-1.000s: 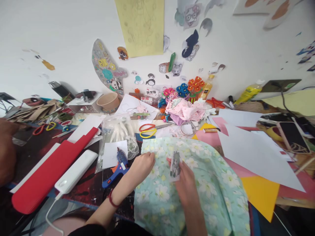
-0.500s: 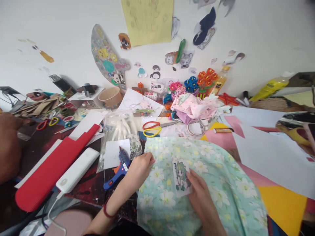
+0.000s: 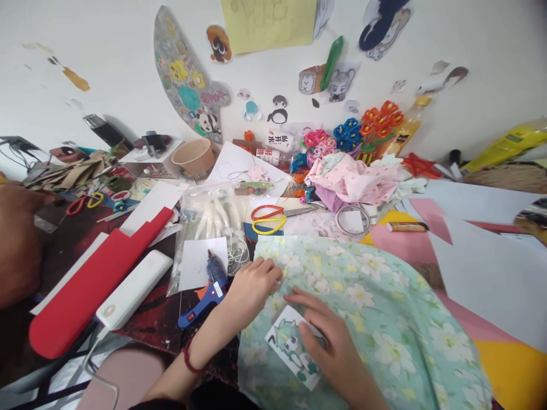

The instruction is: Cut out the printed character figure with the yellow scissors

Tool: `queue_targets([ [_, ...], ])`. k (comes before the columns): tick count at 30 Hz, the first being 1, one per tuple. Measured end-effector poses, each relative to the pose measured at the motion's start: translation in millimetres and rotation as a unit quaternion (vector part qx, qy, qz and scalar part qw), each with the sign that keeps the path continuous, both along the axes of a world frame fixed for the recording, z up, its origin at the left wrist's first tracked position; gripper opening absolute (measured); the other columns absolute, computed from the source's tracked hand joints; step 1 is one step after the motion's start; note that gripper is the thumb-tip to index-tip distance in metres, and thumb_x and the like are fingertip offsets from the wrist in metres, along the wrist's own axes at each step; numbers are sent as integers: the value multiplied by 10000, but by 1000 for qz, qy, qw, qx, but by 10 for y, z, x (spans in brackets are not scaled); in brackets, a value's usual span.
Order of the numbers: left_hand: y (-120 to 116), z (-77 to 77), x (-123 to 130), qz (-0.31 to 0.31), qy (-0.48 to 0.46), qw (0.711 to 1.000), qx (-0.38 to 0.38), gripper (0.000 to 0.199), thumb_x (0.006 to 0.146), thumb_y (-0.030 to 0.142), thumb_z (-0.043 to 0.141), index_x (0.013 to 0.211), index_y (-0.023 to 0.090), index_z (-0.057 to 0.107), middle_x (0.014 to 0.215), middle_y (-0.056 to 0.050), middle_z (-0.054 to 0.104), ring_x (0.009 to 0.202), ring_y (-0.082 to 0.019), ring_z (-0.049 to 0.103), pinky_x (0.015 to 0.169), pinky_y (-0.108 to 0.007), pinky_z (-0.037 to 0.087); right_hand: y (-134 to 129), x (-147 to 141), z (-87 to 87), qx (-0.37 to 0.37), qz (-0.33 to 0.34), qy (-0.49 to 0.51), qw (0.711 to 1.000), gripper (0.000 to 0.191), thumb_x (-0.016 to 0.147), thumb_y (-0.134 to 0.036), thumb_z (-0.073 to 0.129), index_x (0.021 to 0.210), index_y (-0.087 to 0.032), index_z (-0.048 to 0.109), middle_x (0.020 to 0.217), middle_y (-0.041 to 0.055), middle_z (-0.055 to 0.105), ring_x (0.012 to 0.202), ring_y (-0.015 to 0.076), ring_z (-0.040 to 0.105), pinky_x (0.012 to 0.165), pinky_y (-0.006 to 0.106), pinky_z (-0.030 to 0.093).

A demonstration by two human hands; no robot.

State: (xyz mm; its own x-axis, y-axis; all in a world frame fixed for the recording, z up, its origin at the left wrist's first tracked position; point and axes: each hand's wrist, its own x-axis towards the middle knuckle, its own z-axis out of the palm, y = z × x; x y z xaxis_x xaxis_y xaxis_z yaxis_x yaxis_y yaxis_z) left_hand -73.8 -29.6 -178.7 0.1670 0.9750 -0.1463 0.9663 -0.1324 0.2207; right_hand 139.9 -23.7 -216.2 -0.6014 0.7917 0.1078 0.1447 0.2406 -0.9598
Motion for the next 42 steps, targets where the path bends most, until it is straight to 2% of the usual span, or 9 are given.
queue_targets([
  [2,46,25,-12,-13,4,1000,-9,72,964,150,559,952,204,605,1017,-49,657,939,-228,594,779,-354,480,51,-65,-1,52,38,-34,997,204,942,-226,565,758,-233,652,1405,65,665,1375,302,551,1180,512,404],
  [4,85,43,-20,-26,6,999,-19,101,963,132,541,917,201,599,1012,-52,660,922,-226,588,765,-355,471,86,-107,-30,78,52,-58,994,182,932,-186,561,781,-239,648,1437,60,640,1382,296,549,1196,546,379],
  [10,122,27,-56,-39,5,998,-41,184,960,81,482,853,200,573,935,-45,659,849,-202,580,749,-346,455,92,-88,-129,135,43,-101,985,168,898,-122,545,840,-237,653,1420,63,656,1380,299,561,1160,549,431],
  [16,73,22,9,12,2,999,-49,99,995,234,536,912,193,569,931,-55,663,859,-227,626,751,-355,477,104,-6,-156,182,79,-136,971,196,894,-111,538,940,-224,693,1438,81,639,1392,296,554,1149,517,462],
  [21,54,0,70,60,-7,996,-61,73,965,249,568,922,191,560,891,-42,650,740,-204,642,628,-315,450,120,10,-149,200,90,-146,965,197,903,-123,536,966,-217,698,1444,91,631,1386,292,561,1142,509,476],
  [25,53,-26,55,71,-25,995,-66,44,929,183,546,889,196,556,885,-26,642,747,-184,642,650,-304,455,134,14,-136,208,96,-151,962,191,896,-119,535,940,-209,698,1429,98,643,1371,298,576,1130,514,492],
  [30,60,-27,67,93,-35,993,-65,104,878,106,494,853,192,548,843,-25,620,698,-173,600,638,-303,427,138,19,-119,218,103,-160,957,198,896,-114,526,942,-200,698,1428,100,645,1383,292,564,1137,510,491],
  [34,58,-38,80,103,-48,992,-61,125,857,88,472,844,189,544,816,-19,611,672,-162,571,628,-295,405,136,21,-65,219,112,-186,951,198,894,-88,492,834,-190,651,1440,113,634,1400,287,546,1152,504,479],
  [42,30,-36,6,127,-65,988,-53,134,879,88,478,823,189,546,755,-8,610,676,-163,576,645,-291,384,132,36,-51,218,122,-197,948,224,904,-75,459,862,-178,653,1468,107,611,1439,271,502,1178,497,455],
])
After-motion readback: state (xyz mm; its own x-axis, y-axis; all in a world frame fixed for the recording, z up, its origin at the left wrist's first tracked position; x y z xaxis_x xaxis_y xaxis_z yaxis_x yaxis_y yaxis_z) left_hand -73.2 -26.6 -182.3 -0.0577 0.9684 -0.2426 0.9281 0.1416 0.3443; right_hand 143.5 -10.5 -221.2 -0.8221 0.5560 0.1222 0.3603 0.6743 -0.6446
